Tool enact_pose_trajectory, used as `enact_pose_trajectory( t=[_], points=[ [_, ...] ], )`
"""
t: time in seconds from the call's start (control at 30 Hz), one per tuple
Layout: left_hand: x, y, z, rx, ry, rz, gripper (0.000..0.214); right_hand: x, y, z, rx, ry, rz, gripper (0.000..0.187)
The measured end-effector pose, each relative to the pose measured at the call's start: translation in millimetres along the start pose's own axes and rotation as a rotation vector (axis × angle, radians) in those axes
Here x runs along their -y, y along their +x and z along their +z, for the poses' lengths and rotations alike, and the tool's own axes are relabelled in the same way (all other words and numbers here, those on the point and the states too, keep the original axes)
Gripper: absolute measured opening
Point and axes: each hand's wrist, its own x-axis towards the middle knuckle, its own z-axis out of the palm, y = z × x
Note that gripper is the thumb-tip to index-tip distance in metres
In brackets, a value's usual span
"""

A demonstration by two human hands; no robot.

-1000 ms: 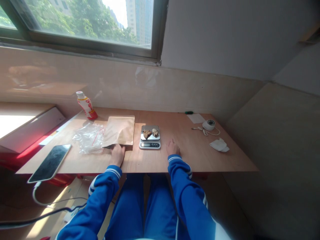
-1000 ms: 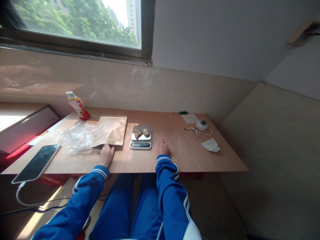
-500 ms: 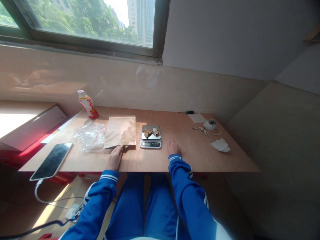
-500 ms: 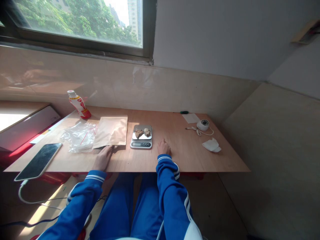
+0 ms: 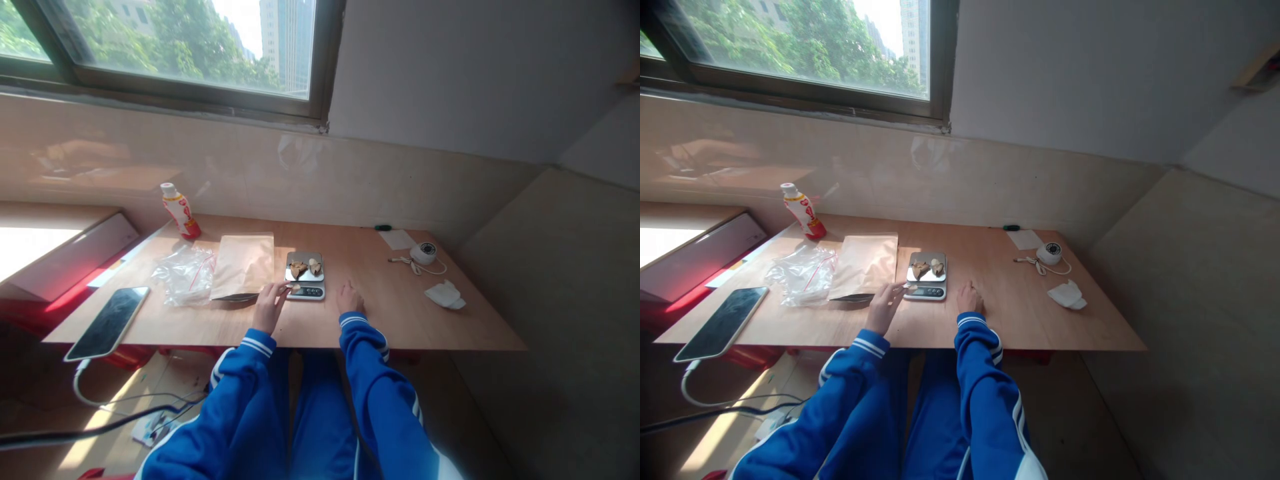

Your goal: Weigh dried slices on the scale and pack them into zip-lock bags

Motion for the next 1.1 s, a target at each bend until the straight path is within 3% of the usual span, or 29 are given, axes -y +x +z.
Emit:
enact_pose_trajectory(
  t=[0.2,0.37,0.6,0.87,0.97,1.1],
  points=[
    [1.5,43.0,55.4,0.058,0.137,0.106,0.019,0.5,0.8,0.8,0.0,0.019,0.001,0.034],
    [7.2,54.6,71.2,0.163,0.193,0.165,0.02,0.3,1.4,2.8,-0.012,0.029,-0.005,0.033],
    [9.5,50.9,70.2,0.247,0.241,0.075,0.029,-0.2,3.8,7.5,-0.028,0.021,-0.008,0.035],
    [-12.3,44.7,57.3,0.407,0.297,-0.01,0.044,1.7,2.4,4.2,-0.014,-0.003,0.014,0.035],
    [-11.8,39.7,45.8,0.335,0.291,-0.045,0.046,1.7,1.6,2.3,-0.01,-0.011,-0.006,0.034],
    [7.0,23.9,23.7,0.138,0.235,-0.143,0.045,1.4,0.4,2.6,-0.015,-0.017,-0.011,0.032]
  ],
)
